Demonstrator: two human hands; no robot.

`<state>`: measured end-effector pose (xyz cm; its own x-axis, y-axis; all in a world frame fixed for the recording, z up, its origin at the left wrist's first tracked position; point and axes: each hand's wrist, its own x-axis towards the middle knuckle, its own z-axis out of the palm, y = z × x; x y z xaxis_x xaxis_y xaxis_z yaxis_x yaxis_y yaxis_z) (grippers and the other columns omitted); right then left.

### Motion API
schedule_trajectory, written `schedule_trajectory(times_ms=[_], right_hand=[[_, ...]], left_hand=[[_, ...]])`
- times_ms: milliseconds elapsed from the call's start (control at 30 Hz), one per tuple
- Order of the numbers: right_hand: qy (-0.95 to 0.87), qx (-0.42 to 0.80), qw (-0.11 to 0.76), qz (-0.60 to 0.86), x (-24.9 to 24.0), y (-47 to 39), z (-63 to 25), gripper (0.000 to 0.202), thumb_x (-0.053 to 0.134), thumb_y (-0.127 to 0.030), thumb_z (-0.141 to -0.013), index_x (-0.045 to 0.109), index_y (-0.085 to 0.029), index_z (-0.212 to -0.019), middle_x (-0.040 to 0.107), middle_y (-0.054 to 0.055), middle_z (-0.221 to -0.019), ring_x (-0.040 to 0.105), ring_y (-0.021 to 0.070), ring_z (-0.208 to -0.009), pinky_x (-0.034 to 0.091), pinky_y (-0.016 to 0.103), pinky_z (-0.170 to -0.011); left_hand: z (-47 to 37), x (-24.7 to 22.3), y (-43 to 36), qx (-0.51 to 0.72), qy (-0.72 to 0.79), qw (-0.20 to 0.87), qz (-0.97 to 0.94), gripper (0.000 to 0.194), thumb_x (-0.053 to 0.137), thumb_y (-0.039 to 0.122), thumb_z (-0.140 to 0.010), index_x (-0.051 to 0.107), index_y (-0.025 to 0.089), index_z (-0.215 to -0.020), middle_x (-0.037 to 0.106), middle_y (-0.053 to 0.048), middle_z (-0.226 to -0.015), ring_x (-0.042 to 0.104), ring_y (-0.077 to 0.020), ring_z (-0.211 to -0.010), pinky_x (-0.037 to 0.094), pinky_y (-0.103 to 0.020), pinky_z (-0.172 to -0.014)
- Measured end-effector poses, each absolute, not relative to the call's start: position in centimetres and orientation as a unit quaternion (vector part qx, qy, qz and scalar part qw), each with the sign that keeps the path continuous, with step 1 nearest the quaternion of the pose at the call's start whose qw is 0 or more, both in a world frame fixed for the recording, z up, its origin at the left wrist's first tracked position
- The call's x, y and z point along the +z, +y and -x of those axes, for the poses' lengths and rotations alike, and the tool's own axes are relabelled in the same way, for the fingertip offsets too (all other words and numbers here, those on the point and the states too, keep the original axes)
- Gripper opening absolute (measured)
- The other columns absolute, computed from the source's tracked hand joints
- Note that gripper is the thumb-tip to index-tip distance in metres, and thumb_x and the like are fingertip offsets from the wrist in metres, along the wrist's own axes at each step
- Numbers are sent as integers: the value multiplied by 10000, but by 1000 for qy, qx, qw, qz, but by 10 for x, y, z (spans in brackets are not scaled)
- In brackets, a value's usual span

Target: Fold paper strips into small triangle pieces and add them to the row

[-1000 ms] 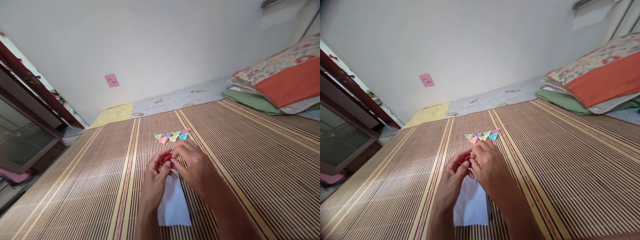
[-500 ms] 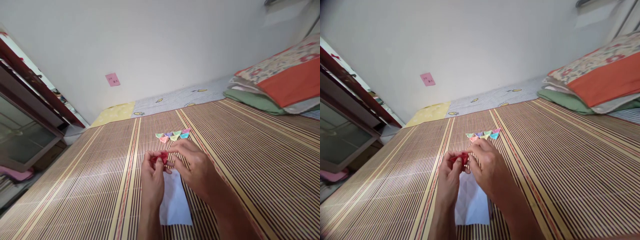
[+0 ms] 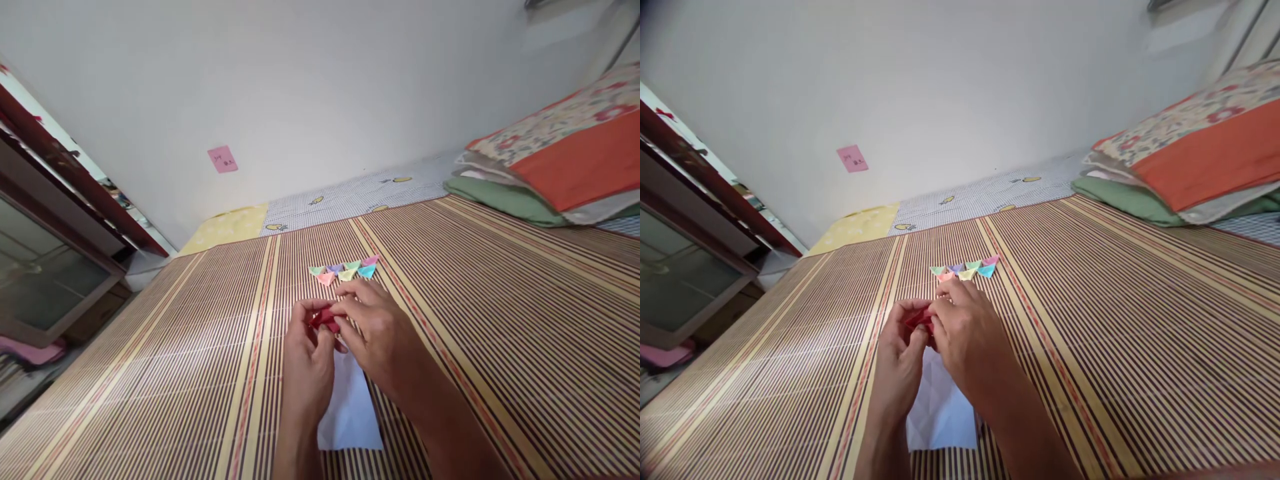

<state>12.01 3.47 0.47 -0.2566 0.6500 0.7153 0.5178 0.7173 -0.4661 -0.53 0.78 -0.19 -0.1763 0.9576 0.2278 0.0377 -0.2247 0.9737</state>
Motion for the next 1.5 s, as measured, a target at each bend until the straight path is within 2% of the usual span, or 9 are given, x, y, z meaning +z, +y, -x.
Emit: schedule_trajectory(times_ms=[267,433,533,667,733,800,1133,1333,1500], right_hand=[[-796,98,478,359,8,34,-127,244,512,-31,-926,710,-168,-891,675,113,-1019,604,281,-967,527,462,-846],[-795,109,466,373,8,32,-128,179,611,-23,-868,716,-167,-881,676,97,-997,601,281,-961,519,461,-857],[-798,107,457,378,7,33,-126,204,571,-26,-908,693,-163,-820,676,104,-972,602,281,-954,513,453,-837],[-785,97,479,382,4,37,-124,220,529,-52,-937,664,-170,-809,671,119,-983,604,283,-956,510,447,-826],[-776,93,491,384,3,37,-123,204,542,-59,-925,647,-180,-799,667,119,-988,603,288,-965,509,449,-827],[-771,95,496,387,3,37,-120,211,559,-46,-903,621,-194,-766,671,108,-996,604,286,-981,505,451,-847],[-781,121,455,410,2,34,-117,236,640,-16,-862,726,-227,-920,697,65,-1051,604,297,-1078,481,473,-919],[-784,79,430,441,5,34,-113,190,645,-19,-849,656,-182,-751,677,88,-922,601,295,-904,476,432,-749],[-785,108,436,426,8,31,-112,221,642,0,-852,635,-195,-748,683,64,-947,602,271,-933,481,408,-791]], left_hand=[[4,-2,7,582,498,389,-512,279,545,138,-898,597,198,-1166,722,-87,-1035,697,-187,-848,563,-300,-675],[5,-5,7,581,490,390,-521,290,561,148,-928,607,220,-1205,726,-86,-1120,695,-205,-992,560,-360,-857],[7,-6,6,577,477,417,-515,300,611,169,-930,632,227,-1223,723,-91,-1168,683,-224,-1062,548,-370,-905],[13,-4,8,611,406,542,-411,360,677,384,-946,662,219,-1265,728,-114,-1182,681,-259,-1093,554,-413,-941],[14,-2,10,623,348,615,-334,469,641,544,-943,688,191,-1248,730,-142,-1167,684,-288,-1105,569,-443,-926],[11,0,11,623,302,662,-285,528,606,609,-940,724,162,-1194,726,-166,-1177,675,-309,-1143,572,-454,-929],[-4,-6,15,644,266,685,-212,420,681,523,-933,776,122,-1012,758,-150,-1055,682,-289,-1157,552,-410,-981],[3,-8,15,658,290,663,-209,384,670,470,-950,779,107,-1008,767,-146,-991,708,-278,-1086,561,-408,-959],[4,-13,17,640,291,674,-228,336,720,453,-913,779,124,-957,770,-152,-1054,702,-290,-1115,557,-419,-979]])
